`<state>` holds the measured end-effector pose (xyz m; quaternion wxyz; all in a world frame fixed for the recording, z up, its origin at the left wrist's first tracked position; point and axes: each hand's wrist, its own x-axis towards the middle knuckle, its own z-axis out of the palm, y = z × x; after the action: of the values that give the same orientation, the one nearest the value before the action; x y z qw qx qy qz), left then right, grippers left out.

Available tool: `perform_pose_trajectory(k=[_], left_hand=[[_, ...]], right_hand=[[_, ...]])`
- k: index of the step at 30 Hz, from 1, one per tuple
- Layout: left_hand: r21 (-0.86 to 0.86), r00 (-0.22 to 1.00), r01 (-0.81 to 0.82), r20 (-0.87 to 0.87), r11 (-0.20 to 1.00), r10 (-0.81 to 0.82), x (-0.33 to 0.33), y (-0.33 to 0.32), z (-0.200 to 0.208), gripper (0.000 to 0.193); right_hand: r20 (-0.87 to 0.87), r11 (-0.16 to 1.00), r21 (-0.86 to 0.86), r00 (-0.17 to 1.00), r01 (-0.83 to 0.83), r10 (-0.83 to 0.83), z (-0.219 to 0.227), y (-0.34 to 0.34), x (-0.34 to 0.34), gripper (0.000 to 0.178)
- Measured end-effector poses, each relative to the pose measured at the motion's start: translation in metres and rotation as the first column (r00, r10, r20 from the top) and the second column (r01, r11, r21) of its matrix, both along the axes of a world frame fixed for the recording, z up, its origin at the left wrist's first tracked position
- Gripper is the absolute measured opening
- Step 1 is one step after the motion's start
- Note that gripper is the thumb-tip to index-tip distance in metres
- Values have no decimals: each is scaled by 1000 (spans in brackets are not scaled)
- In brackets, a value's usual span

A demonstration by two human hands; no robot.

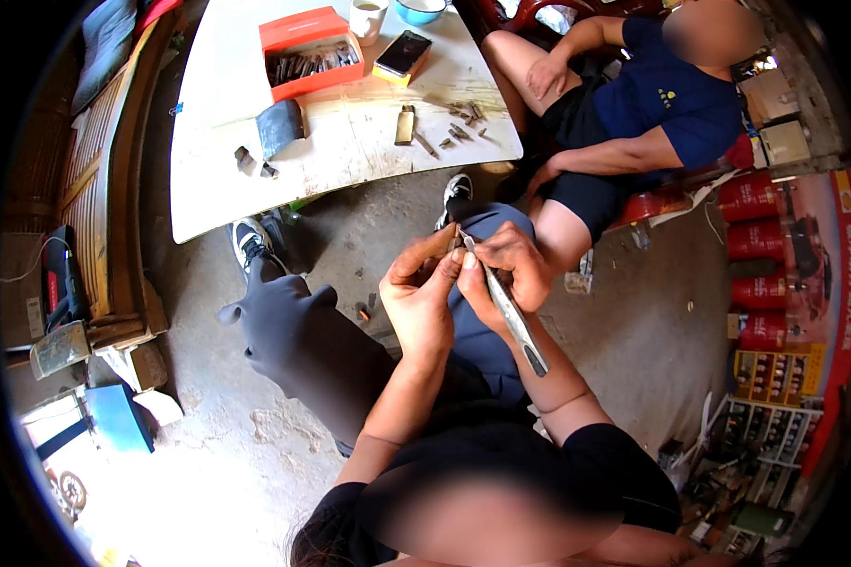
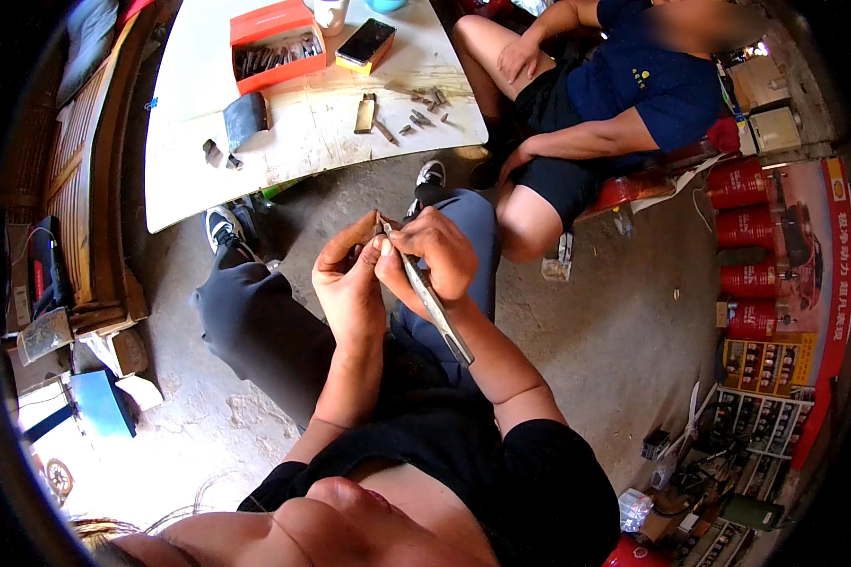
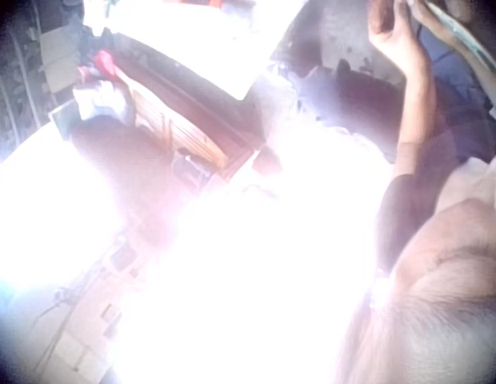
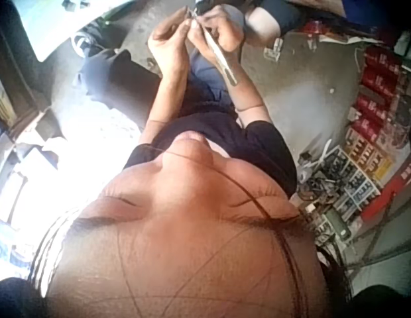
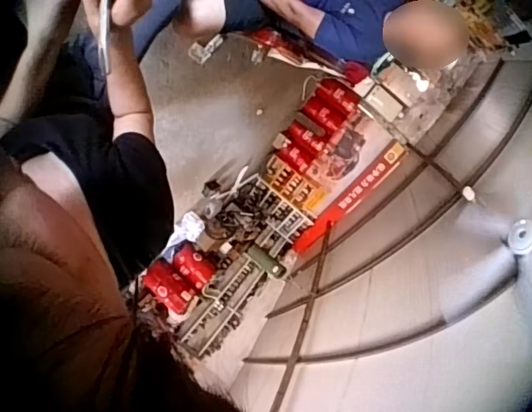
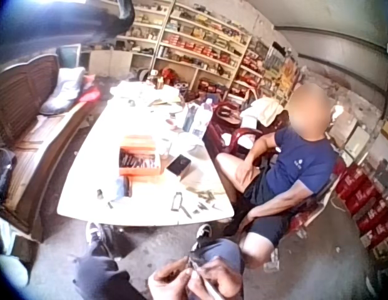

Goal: The person whittles a small wooden stick using a knife, scraping off shavings onto a table. They rotate the stick and repeat the scraping action to shape the wood.

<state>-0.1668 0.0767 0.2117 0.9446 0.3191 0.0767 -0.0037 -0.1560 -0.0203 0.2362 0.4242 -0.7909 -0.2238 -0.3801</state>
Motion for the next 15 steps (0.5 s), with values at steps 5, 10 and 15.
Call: perform_pose_trajectory(k=[5, 10, 15], left_hand=[[6, 1000, 5, 13, 1000, -5, -1, 0, 2, 26], [23, 999, -5, 51, 1000, 4, -2, -1, -1, 26], [22, 1000, 3, -1, 1000, -3, 1, 0, -2, 25]], right_hand=[[27, 1000, -28, 1000, 6, -6, 2, -3, -1, 16], [67, 998, -40, 997, 41, -38, 0, -1, 0, 16], [13, 998, -64, 999, -30, 30, 3, -3, 2, 16]])
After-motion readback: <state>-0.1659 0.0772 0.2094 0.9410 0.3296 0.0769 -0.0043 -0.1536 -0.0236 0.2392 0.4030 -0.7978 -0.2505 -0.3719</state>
